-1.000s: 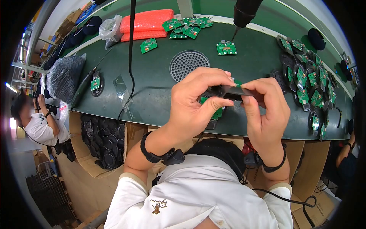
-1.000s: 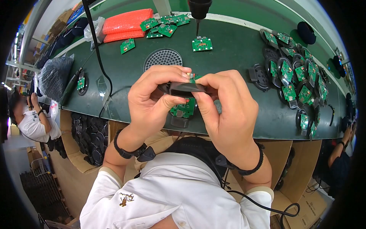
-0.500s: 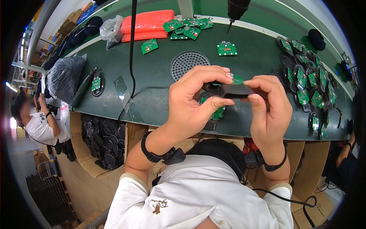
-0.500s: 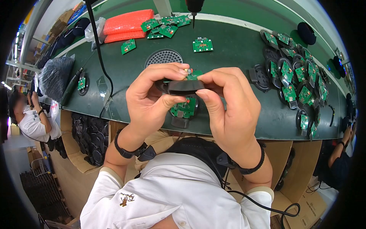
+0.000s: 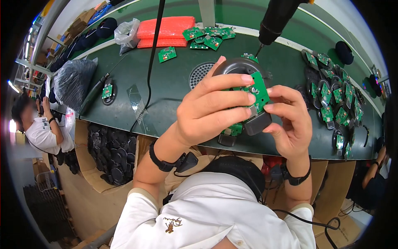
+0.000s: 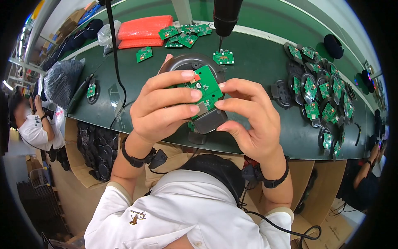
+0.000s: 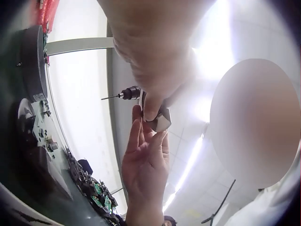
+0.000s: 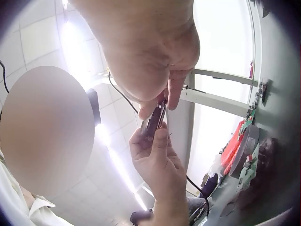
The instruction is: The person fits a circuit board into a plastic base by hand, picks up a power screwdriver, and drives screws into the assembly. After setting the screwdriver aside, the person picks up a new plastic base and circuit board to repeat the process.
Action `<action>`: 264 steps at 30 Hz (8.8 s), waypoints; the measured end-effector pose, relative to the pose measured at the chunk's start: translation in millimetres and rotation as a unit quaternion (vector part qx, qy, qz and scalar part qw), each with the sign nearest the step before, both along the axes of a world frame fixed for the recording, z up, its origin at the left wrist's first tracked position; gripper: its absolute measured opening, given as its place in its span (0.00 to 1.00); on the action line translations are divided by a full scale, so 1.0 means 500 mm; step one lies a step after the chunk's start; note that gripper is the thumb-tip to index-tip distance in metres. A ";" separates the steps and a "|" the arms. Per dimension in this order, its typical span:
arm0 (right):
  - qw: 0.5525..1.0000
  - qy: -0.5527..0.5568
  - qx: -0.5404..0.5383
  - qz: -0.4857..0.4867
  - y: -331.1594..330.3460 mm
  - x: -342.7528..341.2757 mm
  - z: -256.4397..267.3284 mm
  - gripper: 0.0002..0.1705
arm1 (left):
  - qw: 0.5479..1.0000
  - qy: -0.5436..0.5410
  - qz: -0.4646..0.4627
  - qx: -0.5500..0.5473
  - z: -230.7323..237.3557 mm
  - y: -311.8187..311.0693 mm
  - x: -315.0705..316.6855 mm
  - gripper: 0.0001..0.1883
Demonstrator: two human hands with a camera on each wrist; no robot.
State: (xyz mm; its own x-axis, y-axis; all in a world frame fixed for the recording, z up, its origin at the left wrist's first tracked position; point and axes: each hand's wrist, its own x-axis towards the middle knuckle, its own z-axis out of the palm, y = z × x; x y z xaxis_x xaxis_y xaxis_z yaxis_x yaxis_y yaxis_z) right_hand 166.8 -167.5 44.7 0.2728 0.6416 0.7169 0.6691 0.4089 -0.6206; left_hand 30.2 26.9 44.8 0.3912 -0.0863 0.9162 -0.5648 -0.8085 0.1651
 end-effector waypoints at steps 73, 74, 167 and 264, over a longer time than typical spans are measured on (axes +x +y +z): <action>0.943 0.014 -0.319 -0.093 0.018 -0.073 -0.122 0.23 | 0.893 0.402 0.166 -0.113 -0.155 -0.068 -0.131 0.51; 0.946 0.014 -0.306 -0.103 0.020 -0.073 -0.126 0.22 | 0.893 0.403 0.166 -0.115 -0.155 -0.067 -0.131 0.51; 0.965 0.196 -0.140 -0.100 0.015 -0.076 -0.098 0.19 | 0.917 0.253 0.019 -0.309 -0.087 -0.067 -0.062 0.16; 0.942 -0.123 -0.284 -0.127 0.047 -0.049 -0.123 0.15 | 0.922 0.347 0.160 -0.071 -0.165 -0.105 -0.120 0.28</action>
